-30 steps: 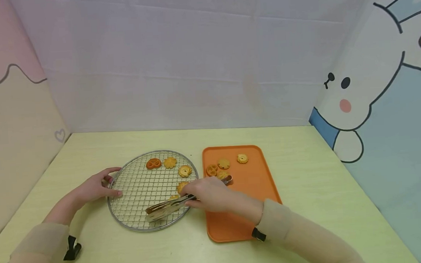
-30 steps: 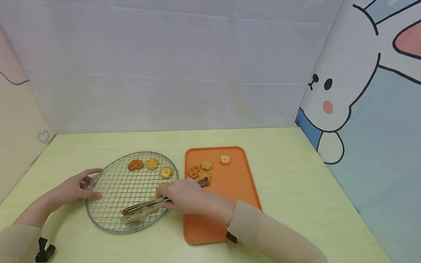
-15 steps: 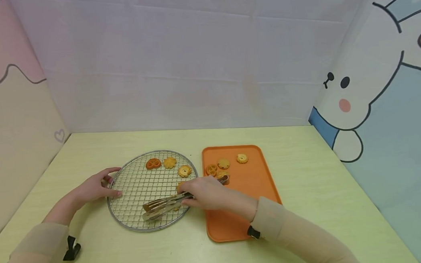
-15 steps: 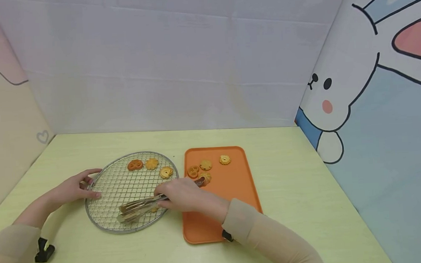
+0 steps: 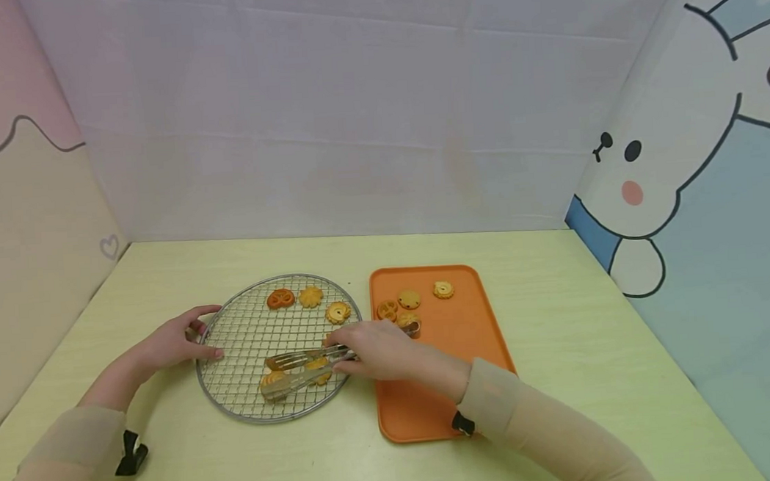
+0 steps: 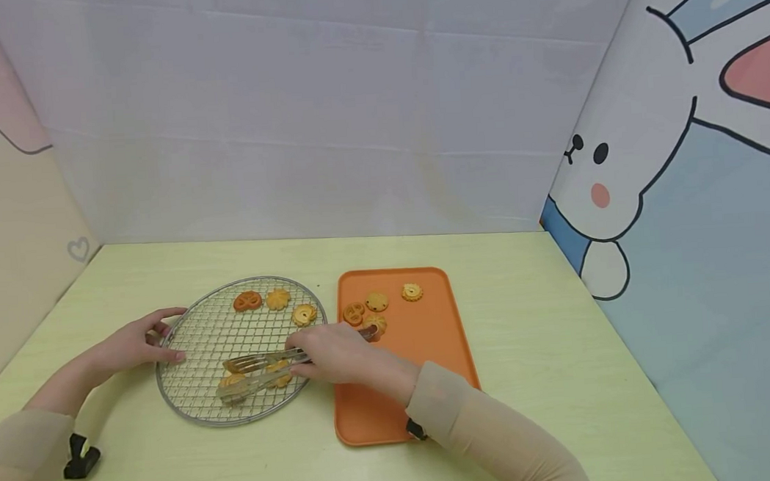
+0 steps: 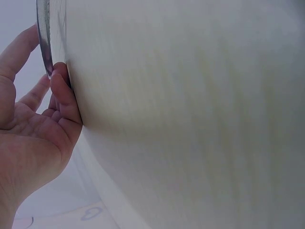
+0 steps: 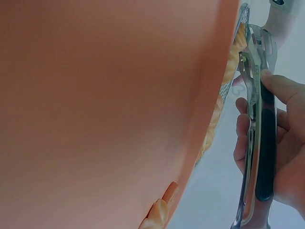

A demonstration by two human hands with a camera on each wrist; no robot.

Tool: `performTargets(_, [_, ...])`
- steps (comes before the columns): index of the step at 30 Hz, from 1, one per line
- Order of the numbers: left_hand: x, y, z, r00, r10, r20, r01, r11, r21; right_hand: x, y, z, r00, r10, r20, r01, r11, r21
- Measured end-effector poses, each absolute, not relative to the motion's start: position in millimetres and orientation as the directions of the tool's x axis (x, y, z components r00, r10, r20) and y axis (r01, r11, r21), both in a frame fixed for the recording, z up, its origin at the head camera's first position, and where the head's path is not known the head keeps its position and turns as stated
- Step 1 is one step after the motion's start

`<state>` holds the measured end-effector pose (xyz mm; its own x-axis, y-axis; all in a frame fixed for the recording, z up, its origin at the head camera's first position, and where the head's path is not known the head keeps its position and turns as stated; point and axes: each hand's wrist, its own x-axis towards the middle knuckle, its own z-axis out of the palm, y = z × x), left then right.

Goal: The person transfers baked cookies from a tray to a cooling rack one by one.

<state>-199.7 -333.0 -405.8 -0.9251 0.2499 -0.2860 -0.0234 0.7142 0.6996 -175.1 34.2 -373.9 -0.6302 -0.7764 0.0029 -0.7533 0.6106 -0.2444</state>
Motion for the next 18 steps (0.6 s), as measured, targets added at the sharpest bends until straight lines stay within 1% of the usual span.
performTargets(12, [-198.7, -331.3, -403.1, -0.923, 0.249, -0.293, -0.032, 0.710, 0.704, -176.3, 43.0, -373.0, -0.634, -0.773, 0.018, -0.749, 0.608, -0.263])
performTargets(18, [-198.6, -331.4, -403.4, -0.923, 0.249, -0.293, -0.033, 0.707, 0.706, -175.0, 54.5, -367.2, -0.642, -0.766, 0.031, -0.748, 0.616, -0.250])
